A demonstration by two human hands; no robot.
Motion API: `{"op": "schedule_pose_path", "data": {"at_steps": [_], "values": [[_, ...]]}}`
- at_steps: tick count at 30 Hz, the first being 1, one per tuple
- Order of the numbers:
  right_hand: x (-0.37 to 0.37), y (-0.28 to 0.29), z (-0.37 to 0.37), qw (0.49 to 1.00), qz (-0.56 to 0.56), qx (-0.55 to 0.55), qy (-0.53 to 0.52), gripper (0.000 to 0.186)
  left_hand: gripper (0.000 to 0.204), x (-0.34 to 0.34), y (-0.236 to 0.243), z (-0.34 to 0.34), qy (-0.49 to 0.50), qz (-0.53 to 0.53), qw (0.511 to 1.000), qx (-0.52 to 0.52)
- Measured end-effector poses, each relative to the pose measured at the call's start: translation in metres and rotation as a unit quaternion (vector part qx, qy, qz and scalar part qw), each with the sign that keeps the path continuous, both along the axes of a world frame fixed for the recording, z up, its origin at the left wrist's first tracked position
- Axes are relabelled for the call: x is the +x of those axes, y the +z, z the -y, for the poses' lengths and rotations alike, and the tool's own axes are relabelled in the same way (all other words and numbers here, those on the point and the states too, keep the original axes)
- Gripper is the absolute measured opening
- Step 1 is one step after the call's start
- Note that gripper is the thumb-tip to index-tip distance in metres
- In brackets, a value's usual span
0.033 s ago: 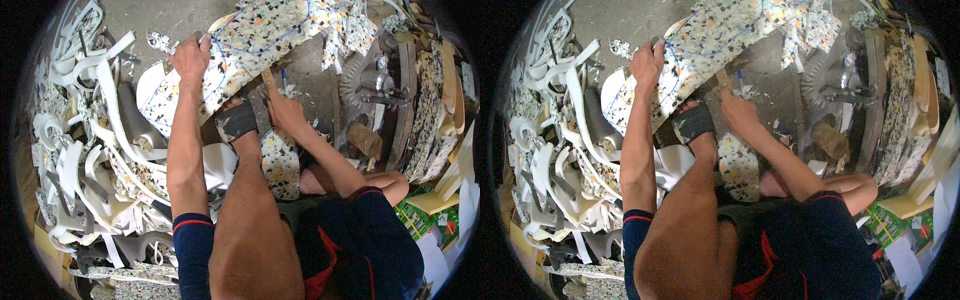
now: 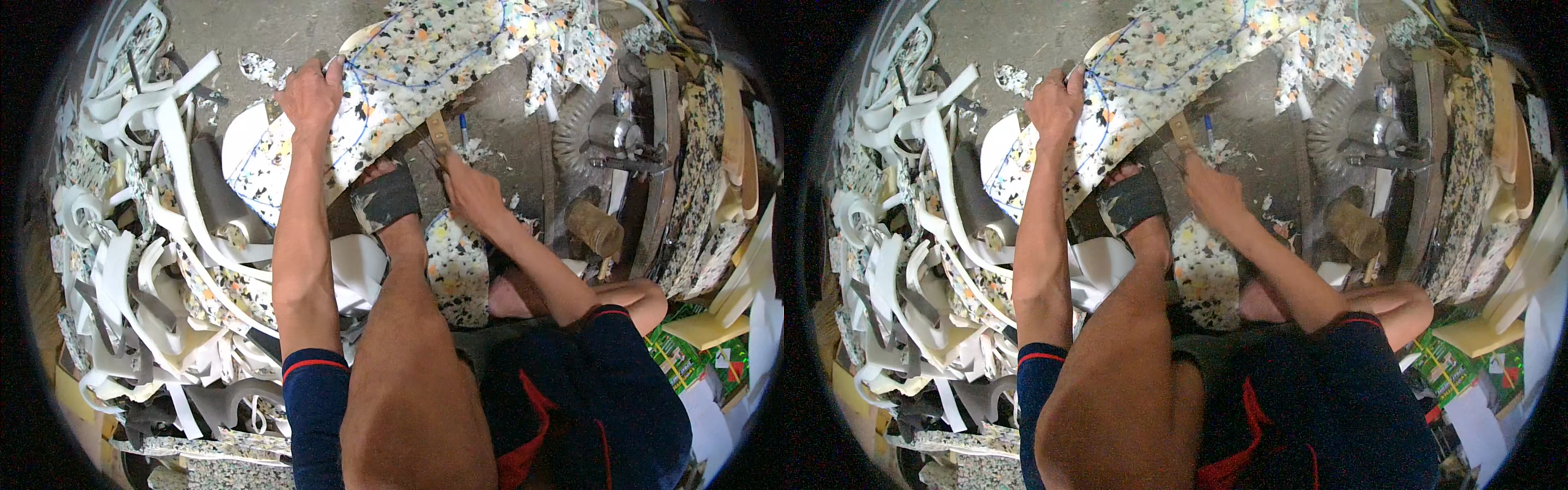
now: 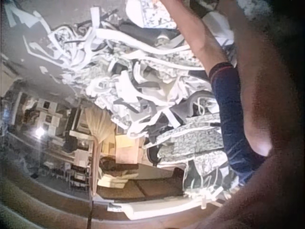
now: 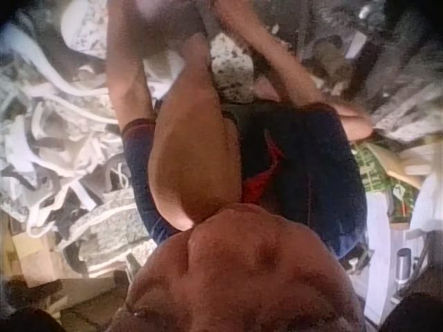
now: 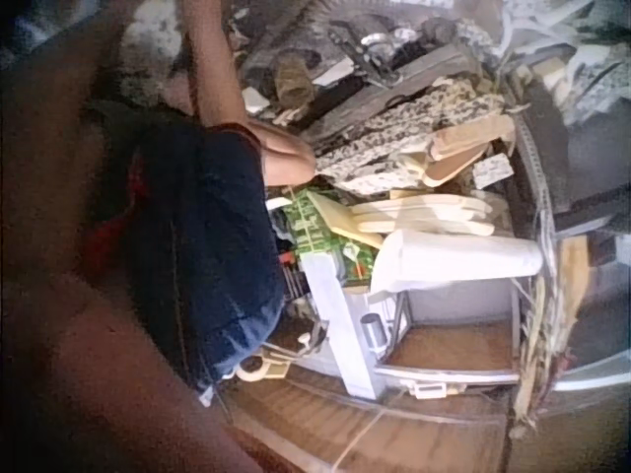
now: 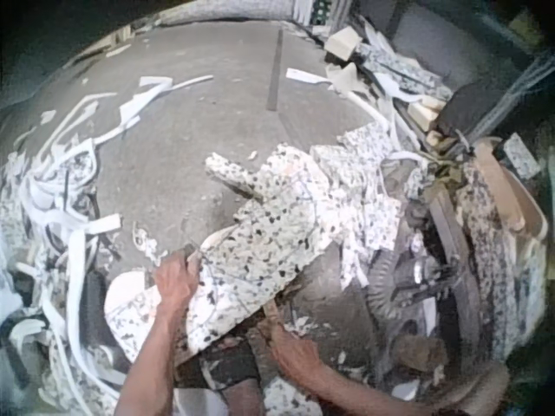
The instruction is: The person sits on the floor and uses a knife to cut a speckled composite material along a marked line. They hold the material with one hand and guide the knife with the other, producing cut pieces and shavings.
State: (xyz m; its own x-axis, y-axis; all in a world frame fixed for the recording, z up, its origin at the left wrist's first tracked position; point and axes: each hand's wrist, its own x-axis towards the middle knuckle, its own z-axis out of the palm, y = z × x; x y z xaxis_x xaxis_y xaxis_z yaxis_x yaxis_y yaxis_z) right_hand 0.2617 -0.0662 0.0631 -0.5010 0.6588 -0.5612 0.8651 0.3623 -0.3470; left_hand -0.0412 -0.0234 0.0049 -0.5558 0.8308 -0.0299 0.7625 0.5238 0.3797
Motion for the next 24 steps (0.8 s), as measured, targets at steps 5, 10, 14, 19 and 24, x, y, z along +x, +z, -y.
{"op": "schedule_pose_path", "data": {"at_steps": [5, 10, 14, 19, 24], "values": [[0.011, 0.004, 0.010, 1.000, -0.024, -0.005, -0.018, 0.022, 0.050, -0.001, 0.003, -0.001, -0.014, 0.028, 0.999, -0.028], [-0.033, -0.039, -0.024, 0.997, -0.048, 0.063, -0.004, 0.025, 0.051, -0.001, 0.004, -0.014, -0.030, 0.028, 0.999, -0.015], [-0.003, -0.033, -0.006, 0.997, -0.065, 0.044, -0.010, 0.019, 0.052, -0.005, 0.004, -0.009, -0.008, 0.024, 1.000, -0.015], [0.059, -0.023, 0.025, 1.000, -0.008, 0.005, -0.025, 0.022, 0.056, -0.008, 0.001, -0.007, -0.039, 0.018, 0.999, 0.012], [0.009, -0.038, -0.006, 0.993, -0.105, 0.043, -0.024, 0.022, 0.059, -0.009, 0.008, -0.007, -0.061, 0.047, 0.997, -0.008]]}}
